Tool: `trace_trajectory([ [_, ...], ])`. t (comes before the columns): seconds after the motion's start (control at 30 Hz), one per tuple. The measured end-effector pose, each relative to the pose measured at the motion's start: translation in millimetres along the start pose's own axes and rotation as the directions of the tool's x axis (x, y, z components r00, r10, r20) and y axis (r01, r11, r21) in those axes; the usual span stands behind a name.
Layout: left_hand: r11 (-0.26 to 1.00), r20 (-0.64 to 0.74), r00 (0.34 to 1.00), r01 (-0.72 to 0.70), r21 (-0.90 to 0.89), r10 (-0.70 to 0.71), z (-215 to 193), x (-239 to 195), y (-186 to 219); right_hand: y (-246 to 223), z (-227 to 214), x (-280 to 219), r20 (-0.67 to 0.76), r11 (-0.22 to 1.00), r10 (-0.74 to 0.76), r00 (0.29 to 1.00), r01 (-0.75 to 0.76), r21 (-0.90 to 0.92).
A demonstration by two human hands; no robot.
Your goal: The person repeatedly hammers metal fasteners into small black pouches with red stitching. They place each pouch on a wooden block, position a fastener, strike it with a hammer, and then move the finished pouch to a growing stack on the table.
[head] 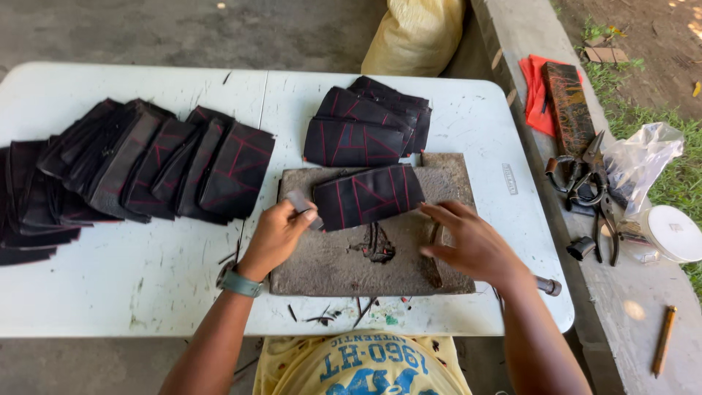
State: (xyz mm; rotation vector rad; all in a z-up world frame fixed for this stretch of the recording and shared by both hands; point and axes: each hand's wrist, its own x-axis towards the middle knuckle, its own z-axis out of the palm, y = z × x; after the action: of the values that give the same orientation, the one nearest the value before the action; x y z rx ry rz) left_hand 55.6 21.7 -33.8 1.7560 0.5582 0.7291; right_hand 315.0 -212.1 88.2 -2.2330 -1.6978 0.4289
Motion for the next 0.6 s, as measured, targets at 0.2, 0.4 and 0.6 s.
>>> trace_trajectory([
  [0.2, 0.958, -0.031, 0.998, -0.038, 0.285, 0.049, 18, 2, 4, 55, 40, -63, -0.122, 0.962, 0.229, 0.966, -0.244, -0.126],
  [0.4, 0.945, -0.018, 0.997, -0.071, 0.319, 0.081, 16, -3, 3, 87, 54, -70, -0.209, 0.865, 0.418, 0.884, -0.317, 0.389],
  [0.6, 0.947, -0.013, 1.0, -0.013, 0.321, 0.018, 17, -3, 4, 42, 9, -66, -0.496, 0.922, 0.178, 0.85, 0.032, 0.386],
])
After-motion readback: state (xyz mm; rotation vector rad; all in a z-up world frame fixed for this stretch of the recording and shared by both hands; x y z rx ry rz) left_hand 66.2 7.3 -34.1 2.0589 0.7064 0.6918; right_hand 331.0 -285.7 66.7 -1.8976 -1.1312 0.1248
